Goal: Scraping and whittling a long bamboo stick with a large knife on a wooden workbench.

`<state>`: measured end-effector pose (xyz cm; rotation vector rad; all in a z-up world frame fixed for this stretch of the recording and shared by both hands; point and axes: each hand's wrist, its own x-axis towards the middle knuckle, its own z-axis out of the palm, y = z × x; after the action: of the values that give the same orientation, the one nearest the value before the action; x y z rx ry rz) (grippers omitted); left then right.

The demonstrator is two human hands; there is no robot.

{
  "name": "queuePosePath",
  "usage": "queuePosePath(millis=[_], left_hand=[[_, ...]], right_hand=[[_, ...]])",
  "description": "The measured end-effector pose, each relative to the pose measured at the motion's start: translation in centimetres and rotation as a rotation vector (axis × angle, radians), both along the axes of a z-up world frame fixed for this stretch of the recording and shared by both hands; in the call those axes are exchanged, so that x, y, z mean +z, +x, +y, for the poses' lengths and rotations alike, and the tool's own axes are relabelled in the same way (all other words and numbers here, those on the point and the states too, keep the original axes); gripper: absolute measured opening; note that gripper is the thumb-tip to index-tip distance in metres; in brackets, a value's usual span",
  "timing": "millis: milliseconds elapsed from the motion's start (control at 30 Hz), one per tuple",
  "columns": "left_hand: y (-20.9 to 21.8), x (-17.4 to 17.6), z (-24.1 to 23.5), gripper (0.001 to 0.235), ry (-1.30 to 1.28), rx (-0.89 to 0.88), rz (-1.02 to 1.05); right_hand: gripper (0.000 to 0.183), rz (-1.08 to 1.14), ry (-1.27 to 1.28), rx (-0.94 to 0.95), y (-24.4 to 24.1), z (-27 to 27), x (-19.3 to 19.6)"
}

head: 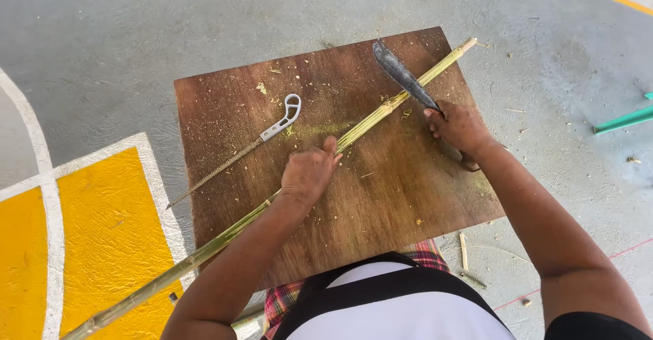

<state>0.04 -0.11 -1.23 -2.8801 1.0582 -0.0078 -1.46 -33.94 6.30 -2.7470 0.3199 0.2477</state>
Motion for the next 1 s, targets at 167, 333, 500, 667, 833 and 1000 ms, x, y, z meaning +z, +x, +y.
queuePosePath(millis=[167,333,500,667,833,1000], left_hand=[[-0.2,0.0,0.0,0.019,0.055,-0.001,-0.056],[-0.6,0.9,0.0,0.022,0.078,-0.008,-0.096],[-0.8,2.0,-0.2,0.028,0.021,0.016,-0.008],[-0.4,1.0,0.0,0.024,0.043,0.006,-0.02],[-0.6,0.8,0.0,0.028,0.008,0.02,-0.029],[-1.1,1.5,-0.2,0.031,0.06,0.01,-0.058]], right_hand=[[0.042,0.092,-0.118,-0.056,2.6,-2.0,0.2],[0.055,0.075,-0.239,-0.34,5.3,-6.0,1.9],[0.057,0.124,-0.233,-0.321,6.4,-6.8,0.4],[0.053,0.23,-0.282,-0.063,1.1,4.6,2.9],[0.058,0.284,-0.46,0.065,2.3,0.6,3.0],[0.059,0.053,-0.207,-0.349,4.2,-3.1,2.9]])
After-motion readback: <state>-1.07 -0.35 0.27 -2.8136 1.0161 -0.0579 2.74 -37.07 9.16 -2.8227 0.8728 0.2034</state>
